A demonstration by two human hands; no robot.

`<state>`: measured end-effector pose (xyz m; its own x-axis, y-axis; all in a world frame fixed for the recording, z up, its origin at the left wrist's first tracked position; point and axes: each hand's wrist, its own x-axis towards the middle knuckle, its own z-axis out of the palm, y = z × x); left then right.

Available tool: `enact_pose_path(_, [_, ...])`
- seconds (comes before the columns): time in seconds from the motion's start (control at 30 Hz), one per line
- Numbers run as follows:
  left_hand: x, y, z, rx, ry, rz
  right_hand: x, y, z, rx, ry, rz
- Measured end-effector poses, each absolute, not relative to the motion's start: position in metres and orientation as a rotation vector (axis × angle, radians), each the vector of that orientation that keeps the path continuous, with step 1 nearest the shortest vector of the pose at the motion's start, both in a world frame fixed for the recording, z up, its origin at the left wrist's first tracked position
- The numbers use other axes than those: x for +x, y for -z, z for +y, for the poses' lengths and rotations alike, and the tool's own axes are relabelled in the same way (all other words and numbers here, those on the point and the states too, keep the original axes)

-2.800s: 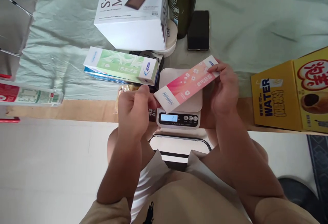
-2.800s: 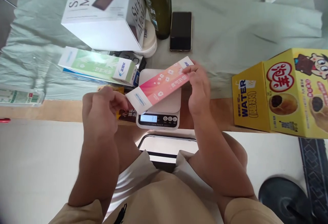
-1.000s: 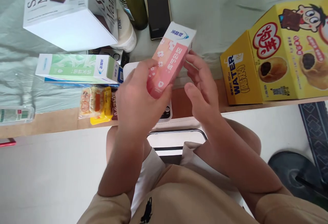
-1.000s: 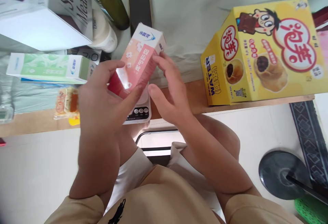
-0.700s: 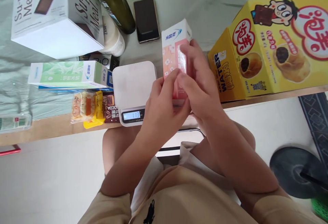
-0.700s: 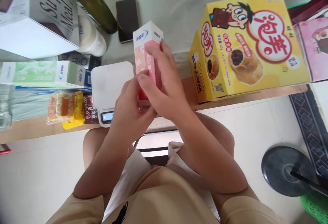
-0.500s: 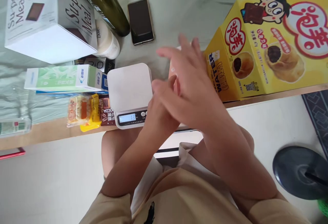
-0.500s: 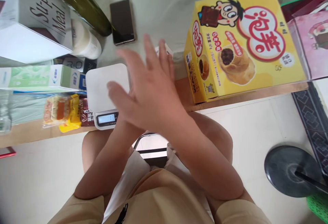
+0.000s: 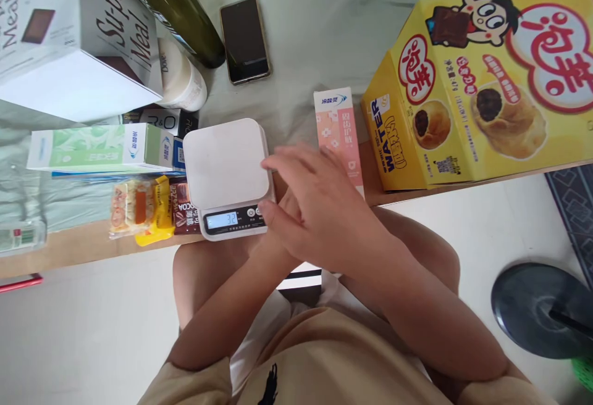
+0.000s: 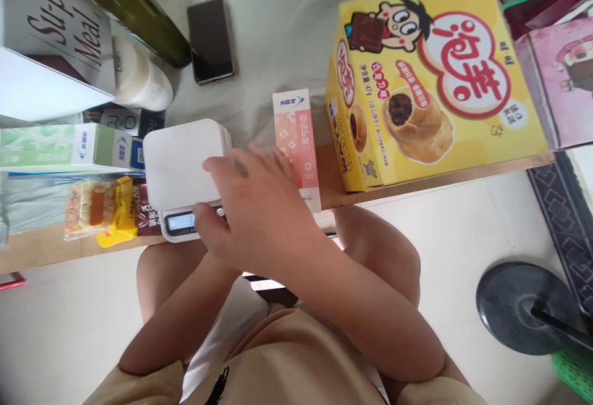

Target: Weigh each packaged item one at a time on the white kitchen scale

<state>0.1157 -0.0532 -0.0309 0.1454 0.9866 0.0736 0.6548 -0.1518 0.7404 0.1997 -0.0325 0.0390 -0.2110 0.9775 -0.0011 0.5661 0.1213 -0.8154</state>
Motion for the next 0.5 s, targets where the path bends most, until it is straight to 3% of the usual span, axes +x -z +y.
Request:
enact_pose_path(0.23, [0.085,-0.013,-0.048,1.846,-0.737,1.587,0.204,-0.047,-0.030,-1.304,-1.078,-1.840])
enact_pose_path(0.5, [0.101,-0.020,-0.044,1.828,-0.704,1.548,0.205,-0.044,-0.029,-1.329,-1.037,-1.770])
